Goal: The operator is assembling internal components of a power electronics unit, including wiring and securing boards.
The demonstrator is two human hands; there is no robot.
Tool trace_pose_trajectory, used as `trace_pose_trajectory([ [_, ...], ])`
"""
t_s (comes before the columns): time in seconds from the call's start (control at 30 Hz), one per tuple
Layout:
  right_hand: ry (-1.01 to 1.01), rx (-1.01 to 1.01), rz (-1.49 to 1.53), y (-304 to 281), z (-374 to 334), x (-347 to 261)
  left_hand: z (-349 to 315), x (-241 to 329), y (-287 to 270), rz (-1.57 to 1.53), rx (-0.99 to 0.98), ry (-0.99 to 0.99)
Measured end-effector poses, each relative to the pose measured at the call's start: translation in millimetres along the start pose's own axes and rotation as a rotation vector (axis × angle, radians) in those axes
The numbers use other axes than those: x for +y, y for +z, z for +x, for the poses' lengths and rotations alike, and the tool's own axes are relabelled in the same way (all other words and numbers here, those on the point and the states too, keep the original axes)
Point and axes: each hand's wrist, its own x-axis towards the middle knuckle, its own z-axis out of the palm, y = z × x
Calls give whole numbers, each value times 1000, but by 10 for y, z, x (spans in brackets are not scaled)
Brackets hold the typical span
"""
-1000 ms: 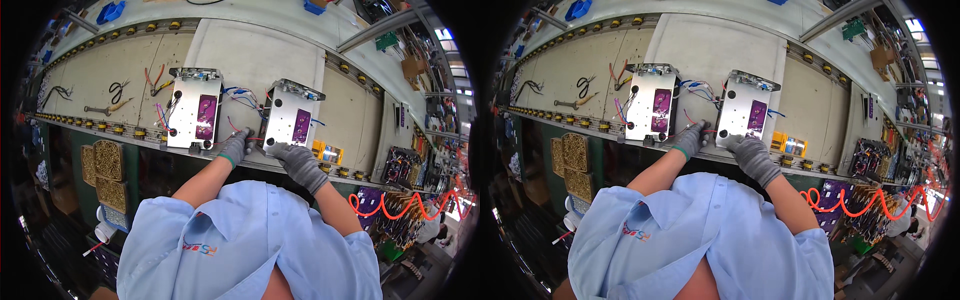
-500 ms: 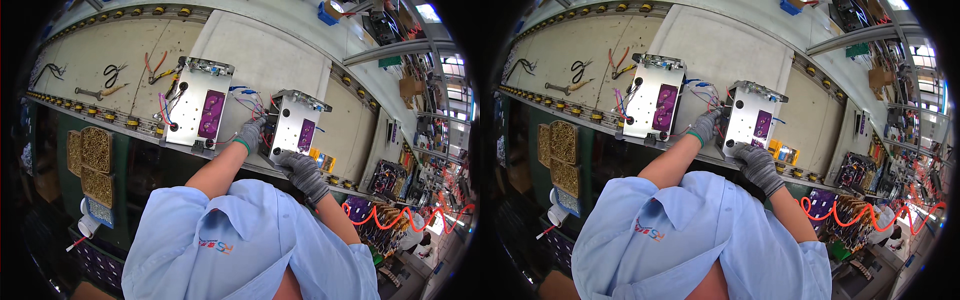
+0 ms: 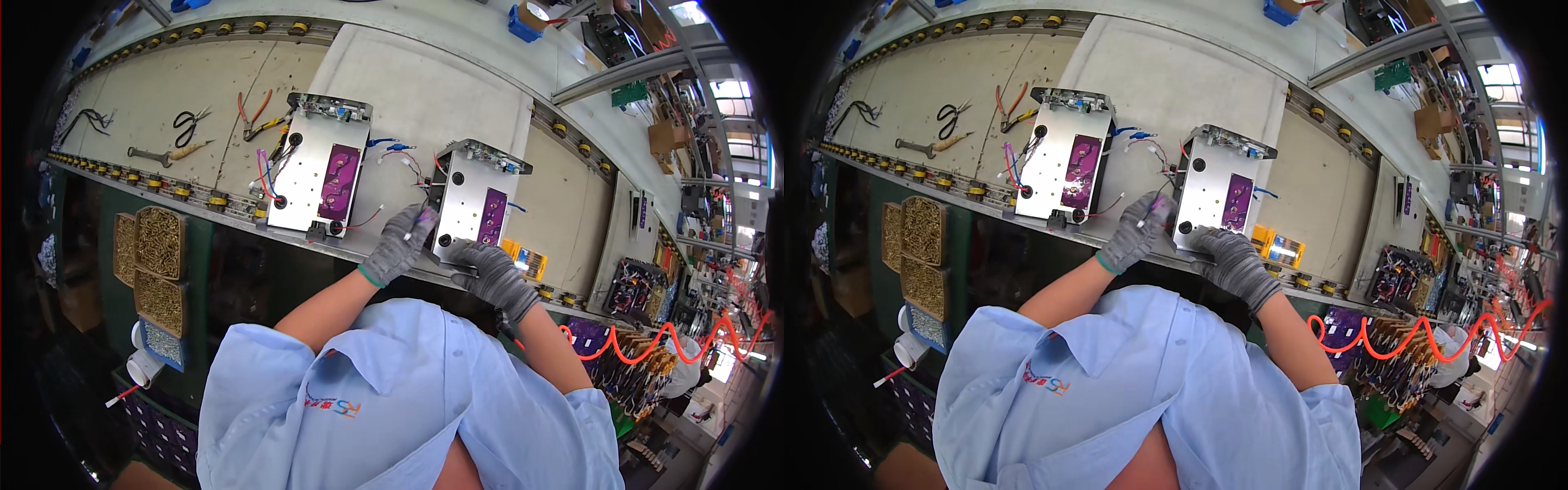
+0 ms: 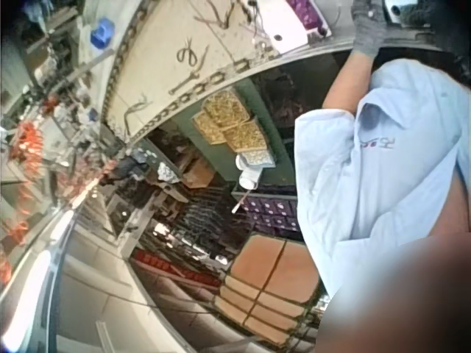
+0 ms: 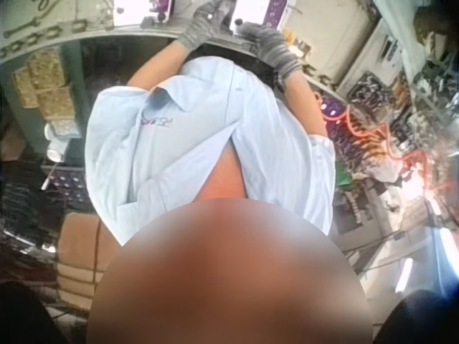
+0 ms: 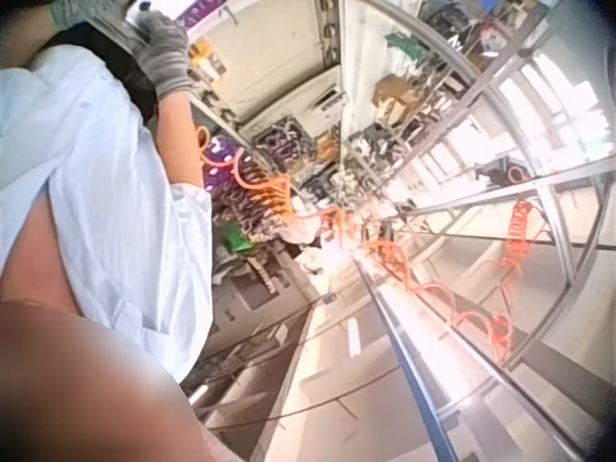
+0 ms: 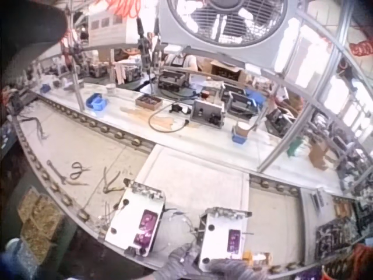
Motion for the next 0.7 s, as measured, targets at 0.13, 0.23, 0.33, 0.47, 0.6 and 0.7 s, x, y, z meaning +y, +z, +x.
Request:
trace_pose_trajectory([
  [0.13,-166,129,158,-391,210,-290,255,137,37,11,-182,-371],
  [0.23,-8,-10,-195,-549,564,-315,215,-29,-19,330,-146,-267],
  [0.33,91,-202,-369,-490,1004,-325,137,53,-78,84,-222,-405],
  [0.47,125,-391,-420,-416,1503,-241,74,111,-165,-112,-220,-420],
  [0.6,79,-232,-161,-326,1390,-87,77,79,-175,-102,-137,-318],
  [0.7,110,-248,121,-362,1344,100,189,129,-237,-65,-279,-420],
])
